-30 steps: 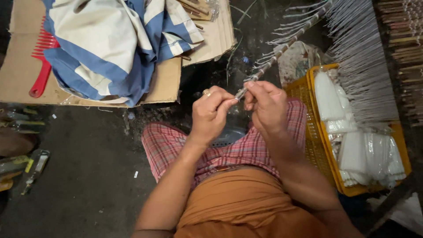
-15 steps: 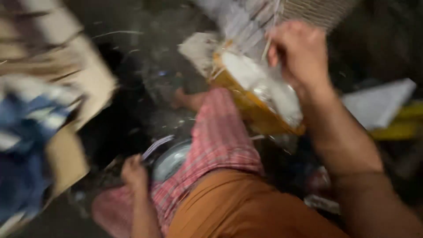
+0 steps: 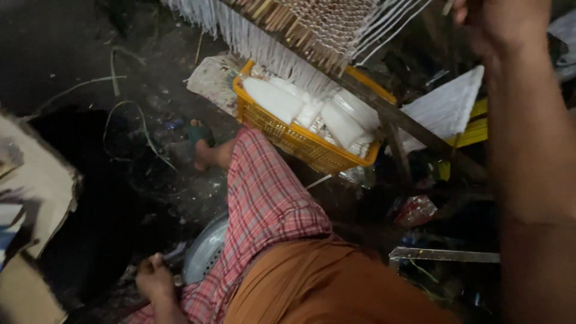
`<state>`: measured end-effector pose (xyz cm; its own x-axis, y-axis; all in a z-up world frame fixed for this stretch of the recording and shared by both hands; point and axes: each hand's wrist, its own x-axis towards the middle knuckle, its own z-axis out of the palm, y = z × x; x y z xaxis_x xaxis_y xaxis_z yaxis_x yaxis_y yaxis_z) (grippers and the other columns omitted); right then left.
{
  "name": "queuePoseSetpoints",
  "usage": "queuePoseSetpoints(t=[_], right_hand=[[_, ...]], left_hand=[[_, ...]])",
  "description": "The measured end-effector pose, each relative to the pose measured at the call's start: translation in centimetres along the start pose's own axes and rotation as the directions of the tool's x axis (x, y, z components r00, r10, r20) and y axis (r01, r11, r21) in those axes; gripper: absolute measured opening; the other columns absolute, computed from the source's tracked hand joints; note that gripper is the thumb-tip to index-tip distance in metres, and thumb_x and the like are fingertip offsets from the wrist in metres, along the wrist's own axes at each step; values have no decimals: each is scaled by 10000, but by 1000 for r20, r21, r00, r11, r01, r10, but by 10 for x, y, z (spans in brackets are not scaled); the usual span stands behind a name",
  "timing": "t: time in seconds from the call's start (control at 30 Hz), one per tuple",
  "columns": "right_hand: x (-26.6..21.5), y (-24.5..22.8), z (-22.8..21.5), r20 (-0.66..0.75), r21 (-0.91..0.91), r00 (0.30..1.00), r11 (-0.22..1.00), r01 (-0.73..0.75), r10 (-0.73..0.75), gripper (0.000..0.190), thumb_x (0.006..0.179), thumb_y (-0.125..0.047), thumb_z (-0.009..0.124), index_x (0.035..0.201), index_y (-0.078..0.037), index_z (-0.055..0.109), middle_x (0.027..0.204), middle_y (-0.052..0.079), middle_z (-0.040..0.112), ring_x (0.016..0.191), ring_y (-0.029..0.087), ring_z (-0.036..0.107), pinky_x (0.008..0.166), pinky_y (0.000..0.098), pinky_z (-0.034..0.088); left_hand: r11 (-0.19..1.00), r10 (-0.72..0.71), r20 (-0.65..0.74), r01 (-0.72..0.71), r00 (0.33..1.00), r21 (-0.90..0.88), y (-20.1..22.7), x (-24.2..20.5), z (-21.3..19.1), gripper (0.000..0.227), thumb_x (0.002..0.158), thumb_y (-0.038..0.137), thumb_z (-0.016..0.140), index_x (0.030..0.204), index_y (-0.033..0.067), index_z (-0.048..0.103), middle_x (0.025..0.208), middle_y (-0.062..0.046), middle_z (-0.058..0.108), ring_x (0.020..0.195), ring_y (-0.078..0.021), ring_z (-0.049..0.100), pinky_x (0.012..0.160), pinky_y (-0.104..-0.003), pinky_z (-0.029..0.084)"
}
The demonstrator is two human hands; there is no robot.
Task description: Assembling a mop by wrapping string around a wooden handle to secure white fringe material
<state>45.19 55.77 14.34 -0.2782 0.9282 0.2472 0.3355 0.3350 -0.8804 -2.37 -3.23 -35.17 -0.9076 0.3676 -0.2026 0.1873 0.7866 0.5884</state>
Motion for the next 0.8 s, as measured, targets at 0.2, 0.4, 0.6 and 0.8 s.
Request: queuePoseSetpoints(t=[0.2, 0.4, 0.6, 0.8], right_hand=[[-28, -13, 24, -132, 6, 970, 979, -204, 203, 234, 1153, -129, 659, 925, -169, 622, 749, -34, 615, 594, 46, 585, 527, 176, 473], [-50, 24, 57, -171, 36, 850, 866, -500, 498, 224, 1084, -54, 608, 877, -112, 671, 681, 11, 644, 485, 64, 556, 439, 189, 478], [-50, 105, 86, -107, 82, 762, 769, -634, 639, 131, 947, -94, 681, 818, -74, 697, 626, 69, 638, 442, 116, 522, 387, 248, 416], [-39, 145, 108, -68, 182, 765, 762, -622, 640, 190, 842, -121, 730, 697, -49, 630, 558, 88, 582, 382, 144, 465, 330, 269, 304]], left_hand=[[999, 14, 1, -14, 1000, -41, -7, 2, 5, 260, 1085, 247, 673, 1054, 4, 761, 926, -216, 740, 866, -354, 688, 767, -486, 492], [993, -75, 90, 82, 993, -85, -3, -1, -1, 289, 1081, 214, 634, 1105, -50, 748, 975, -252, 737, 930, -370, 679, 818, -481, 493], [991, -74, 37, 77, 997, -105, -15, -2, 8, 234, 1087, 225, 665, 1104, 17, 771, 973, -196, 745, 906, -325, 687, 765, -468, 503], [969, -66, 2, 64, 998, -238, -20, -2, 21, 255, 1121, 124, 599, 956, -54, 679, 945, -172, 706, 862, -289, 622, 768, -436, 478]])
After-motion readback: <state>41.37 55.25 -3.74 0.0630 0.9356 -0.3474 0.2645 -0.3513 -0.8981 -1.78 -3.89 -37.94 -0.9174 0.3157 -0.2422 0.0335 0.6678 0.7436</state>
